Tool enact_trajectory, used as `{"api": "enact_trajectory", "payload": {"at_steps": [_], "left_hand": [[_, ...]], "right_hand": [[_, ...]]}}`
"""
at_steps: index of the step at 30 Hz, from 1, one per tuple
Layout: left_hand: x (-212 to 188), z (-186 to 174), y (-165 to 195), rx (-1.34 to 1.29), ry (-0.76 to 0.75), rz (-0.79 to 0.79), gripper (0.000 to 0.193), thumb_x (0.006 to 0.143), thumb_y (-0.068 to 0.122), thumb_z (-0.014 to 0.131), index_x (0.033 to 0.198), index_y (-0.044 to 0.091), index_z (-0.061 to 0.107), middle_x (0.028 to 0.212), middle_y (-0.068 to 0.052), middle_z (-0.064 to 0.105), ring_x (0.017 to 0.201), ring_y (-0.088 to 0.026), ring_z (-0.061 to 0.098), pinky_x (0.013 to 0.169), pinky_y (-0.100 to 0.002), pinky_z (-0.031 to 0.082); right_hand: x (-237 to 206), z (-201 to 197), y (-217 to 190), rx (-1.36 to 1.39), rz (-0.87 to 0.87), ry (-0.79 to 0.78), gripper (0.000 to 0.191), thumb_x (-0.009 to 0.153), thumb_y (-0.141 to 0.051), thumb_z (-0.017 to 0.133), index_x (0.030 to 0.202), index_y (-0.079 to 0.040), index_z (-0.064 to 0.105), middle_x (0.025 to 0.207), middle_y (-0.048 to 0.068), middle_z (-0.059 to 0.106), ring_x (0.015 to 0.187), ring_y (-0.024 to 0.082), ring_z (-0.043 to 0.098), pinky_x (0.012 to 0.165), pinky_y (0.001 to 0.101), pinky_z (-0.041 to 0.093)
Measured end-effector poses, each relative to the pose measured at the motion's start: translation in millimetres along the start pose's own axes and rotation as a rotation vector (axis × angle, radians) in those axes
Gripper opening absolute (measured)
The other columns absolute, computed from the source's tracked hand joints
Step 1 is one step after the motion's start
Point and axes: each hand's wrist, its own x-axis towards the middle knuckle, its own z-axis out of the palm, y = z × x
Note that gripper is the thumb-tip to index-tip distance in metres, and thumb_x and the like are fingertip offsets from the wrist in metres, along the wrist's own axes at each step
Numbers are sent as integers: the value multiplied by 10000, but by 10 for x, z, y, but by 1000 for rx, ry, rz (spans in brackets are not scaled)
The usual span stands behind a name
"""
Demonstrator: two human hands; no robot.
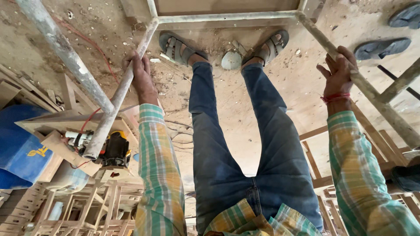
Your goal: The person uses a hammer to strike a metal frame repeatedly, then picks up a wooden panel and fits it into the frame. The person adjusts the frame and panel to align them.
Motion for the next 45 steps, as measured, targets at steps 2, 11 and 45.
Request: {"api": "enact_trajectory", "payload": {"at_steps": [2,11,45], "left_hand": [[27,-47,-33,-12,2,14,397,931,328,817,1109,77,566,1167,-115,615,1092,-217,635,954,-321,595],[143,-162,8,-151,-4,-16,433,899,285,836,1137,36,573,1130,-116,628,1057,-213,643,942,-317,591],[-90,270,109,-6,119,-113,651,841,341,847,1316,41,519,1200,-136,647,1120,-217,659,958,-300,603]], "right_hand": [[-10,14,28,9,0,2,388,1073,-303,598,1417,-125,585,1227,84,664,1147,209,655,924,417,637],[-112,6,151,-28,8,-14,446,1064,-322,568,1453,-106,548,1309,86,649,1208,203,654,943,403,657],[160,-530,695,-131,-96,-4,442,1047,-352,643,1391,-77,618,1280,112,663,1204,235,674,883,385,650]]}}
